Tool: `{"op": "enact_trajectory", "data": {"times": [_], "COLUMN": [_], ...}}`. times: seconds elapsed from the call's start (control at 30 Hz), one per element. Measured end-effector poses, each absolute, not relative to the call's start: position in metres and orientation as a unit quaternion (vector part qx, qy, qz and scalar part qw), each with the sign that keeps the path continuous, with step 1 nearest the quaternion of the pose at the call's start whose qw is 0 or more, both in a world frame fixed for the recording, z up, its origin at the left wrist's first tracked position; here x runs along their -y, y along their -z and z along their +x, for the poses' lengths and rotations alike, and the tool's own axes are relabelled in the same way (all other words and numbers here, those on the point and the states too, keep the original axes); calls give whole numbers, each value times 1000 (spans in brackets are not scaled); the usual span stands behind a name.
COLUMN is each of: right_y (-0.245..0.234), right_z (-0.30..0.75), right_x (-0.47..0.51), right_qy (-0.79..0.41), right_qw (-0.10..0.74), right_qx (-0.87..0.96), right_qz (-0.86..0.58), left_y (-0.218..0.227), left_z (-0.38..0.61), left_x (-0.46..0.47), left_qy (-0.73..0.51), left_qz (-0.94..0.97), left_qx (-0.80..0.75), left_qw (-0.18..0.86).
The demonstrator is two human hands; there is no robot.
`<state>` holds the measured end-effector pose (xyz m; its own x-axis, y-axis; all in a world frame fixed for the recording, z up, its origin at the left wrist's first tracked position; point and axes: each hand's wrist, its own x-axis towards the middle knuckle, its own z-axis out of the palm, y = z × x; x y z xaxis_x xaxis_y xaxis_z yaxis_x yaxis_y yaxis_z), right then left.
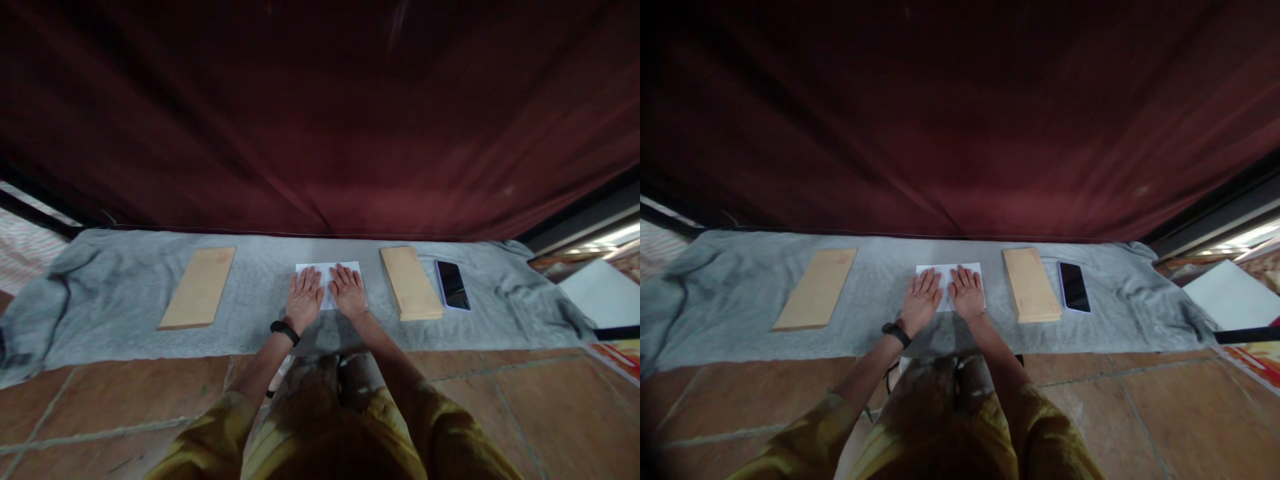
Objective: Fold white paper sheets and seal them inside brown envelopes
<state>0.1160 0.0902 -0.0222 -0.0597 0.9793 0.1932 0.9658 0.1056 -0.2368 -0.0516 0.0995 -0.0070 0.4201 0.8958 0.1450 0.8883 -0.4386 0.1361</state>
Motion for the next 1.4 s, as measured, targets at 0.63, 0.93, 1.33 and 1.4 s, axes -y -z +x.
{"op": "enact_trajectory", "data": {"times": [0.63, 0.93, 1.33, 1.4], "right_y": [24, 25, 26, 28], "right_z": [117, 137, 162, 166], "right_x": [-90, -81, -67, -64], "right_qy": [-22, -9, 4, 9], "right_qw": [158, 162, 160, 171], "right_qx": [720, 696, 671, 664], "right_qz": [-676, -699, -724, -727], "left_y": [18, 20, 23, 23], "left_z": [-37, -60, -84, -88], "left_x": [-119, -114, -110, -109], "left_qy": [-104, -97, -103, -117], "left_qz": [839, 821, 800, 794], "left_qx": [-533, -562, -591, -596], "left_qw": [31, 9, 22, 30]}}
